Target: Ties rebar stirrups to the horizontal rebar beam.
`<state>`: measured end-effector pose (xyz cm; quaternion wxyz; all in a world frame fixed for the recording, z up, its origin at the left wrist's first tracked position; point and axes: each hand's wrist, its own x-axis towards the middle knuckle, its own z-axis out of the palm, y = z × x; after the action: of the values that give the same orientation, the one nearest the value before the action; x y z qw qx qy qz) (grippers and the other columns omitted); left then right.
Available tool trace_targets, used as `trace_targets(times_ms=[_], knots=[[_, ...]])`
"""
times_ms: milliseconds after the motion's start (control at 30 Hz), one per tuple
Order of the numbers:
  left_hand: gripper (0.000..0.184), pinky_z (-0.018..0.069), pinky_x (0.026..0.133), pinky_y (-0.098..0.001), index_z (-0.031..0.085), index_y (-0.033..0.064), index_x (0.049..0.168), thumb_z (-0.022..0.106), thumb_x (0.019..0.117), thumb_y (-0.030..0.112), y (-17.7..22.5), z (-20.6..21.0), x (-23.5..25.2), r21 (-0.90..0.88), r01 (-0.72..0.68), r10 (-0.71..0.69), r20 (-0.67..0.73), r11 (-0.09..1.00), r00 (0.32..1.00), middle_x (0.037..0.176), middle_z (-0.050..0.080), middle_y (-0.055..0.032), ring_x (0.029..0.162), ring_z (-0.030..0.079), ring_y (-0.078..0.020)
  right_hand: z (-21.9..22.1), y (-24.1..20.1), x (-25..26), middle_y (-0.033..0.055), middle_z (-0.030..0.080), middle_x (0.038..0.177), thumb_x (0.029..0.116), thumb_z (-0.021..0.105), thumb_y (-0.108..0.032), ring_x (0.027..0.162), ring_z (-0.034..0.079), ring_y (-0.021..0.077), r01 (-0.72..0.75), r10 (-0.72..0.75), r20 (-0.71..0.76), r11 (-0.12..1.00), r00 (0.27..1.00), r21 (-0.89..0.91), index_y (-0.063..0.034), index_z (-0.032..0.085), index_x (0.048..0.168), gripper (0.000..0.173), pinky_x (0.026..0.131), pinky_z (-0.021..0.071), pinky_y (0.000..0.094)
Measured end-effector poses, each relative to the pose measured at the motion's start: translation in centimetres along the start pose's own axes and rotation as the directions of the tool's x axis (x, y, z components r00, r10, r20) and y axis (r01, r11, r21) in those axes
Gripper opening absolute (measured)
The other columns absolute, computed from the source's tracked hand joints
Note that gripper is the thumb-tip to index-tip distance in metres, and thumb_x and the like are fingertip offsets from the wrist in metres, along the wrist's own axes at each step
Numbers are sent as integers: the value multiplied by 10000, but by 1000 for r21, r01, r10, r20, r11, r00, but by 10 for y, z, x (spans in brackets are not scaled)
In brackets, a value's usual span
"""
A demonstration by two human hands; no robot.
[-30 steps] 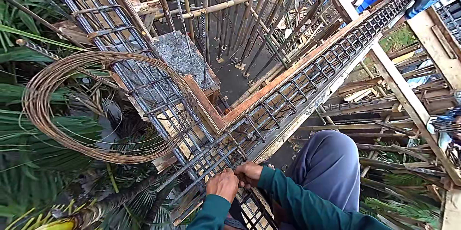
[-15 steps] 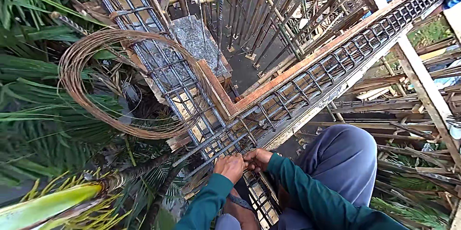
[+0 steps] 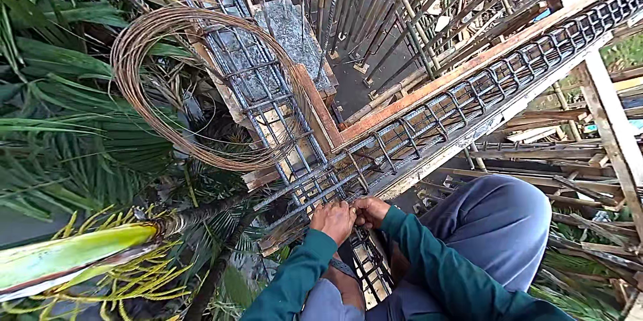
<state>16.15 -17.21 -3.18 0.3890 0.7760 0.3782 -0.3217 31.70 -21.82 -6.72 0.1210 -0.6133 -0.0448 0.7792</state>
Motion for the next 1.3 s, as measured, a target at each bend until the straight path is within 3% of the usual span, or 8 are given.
trace_targets(times_ms=[267, 467, 700, 900, 1000, 1133, 1233, 1300], knots=[[495, 459, 1049, -529, 585, 19, 1342, 260, 1128, 324, -2, -8, 4, -79, 28, -23, 59, 996, 998, 1310, 653, -208, 1265, 613, -356, -2, -4, -1, 2, 660, 711, 1062, 434, -186, 478, 526, 59, -11, 11, 33, 1000, 999, -3, -86, 630, 917, 263, 419, 383, 206], [487, 469, 1029, -540, 597, 17, 1304, 263, 1128, 323, -10, -5, 6, -100, -5, 11, 60, 995, 998, 1280, 662, -212, 1240, 627, -357, -8, 0, 2, 32, 712, 855, 1077, 442, -168, 517, 563, 55, -15, 11, 78, 999, 997, 52, -63, 619, 1143, 216, 427, 397, 187], [478, 426, 1089, -525, 580, 22, 1345, 267, 1136, 316, -14, -3, -1, -120, -39, 44, 35, 992, 998, 1353, 631, -196, 1304, 584, -350, -4, -9, 2, 1, 656, 784, 1051, 490, -156, 499, 519, 50, -50, 49, -14, 997, 999, -52, -67, 654, 1082, 189, 420, 377, 193], [471, 426, 1102, -513, 549, 76, 1452, 472, 1087, 363, -3, -8, -14, -250, 54, -76, -81, 967, 994, 1426, 588, -176, 1350, 540, -343, 0, -3, 1, 19, 651, 781, 1053, 501, -137, 504, 527, 60, -6, 7, -42, 1000, 999, 20, -32, 645, 1093, 183, 432, 402, 198], [451, 413, 1106, -523, 500, 62, 1494, 471, 1071, 215, 12, -13, -17, -150, 36, -40, -21, 988, 999, 1470, 547, -184, 1384, 502, -356, 5, 3, 2, 12, 644, 747, 1045, 495, -123, 503, 508, 57, 23, -17, -78, 997, 997, 76, -39, 663, 1043, 188, 440, 389, 201], [377, 457, 1017, -547, 524, -82, 1400, 401, 1051, -6, 27, -1, -10, 120, 4, 3, -63, 993, 998, 1357, 597, -277, 1275, 580, -412, 6, 4, 4, 8, 609, 648, 1032, 497, -102, 473, 496, 57, 39, -31, -107, 997, 994, 74, -34, 665, 925, 210, 430, 379, 200], [357, 471, 970, -542, 499, -176, 1344, 341, 1047, -54, 35, 3, -7, 255, -38, 49, -37, 966, 998, 1293, 599, -336, 1203, 610, -438, 3, 7, 7, 1, 583, 604, 1026, 502, -95, 467, 496, 60, 60, -55, -103, 997, 993, 47, -27, 671, 901, 220, 441, 393, 211], [328, 452, 964, -536, 518, -175, 1291, 332, 1049, -56, 34, -8, -7, 257, -82, 74, 40, 963, 996, 1265, 601, -331, 1176, 605, -432, 4, 6, 8, -4, 572, 582, 1016, 500, -70, 453, 494, 57, 75, -72, -114, 997, 991, 24, -20, 675, 900, 216, 435, 402, 210]])
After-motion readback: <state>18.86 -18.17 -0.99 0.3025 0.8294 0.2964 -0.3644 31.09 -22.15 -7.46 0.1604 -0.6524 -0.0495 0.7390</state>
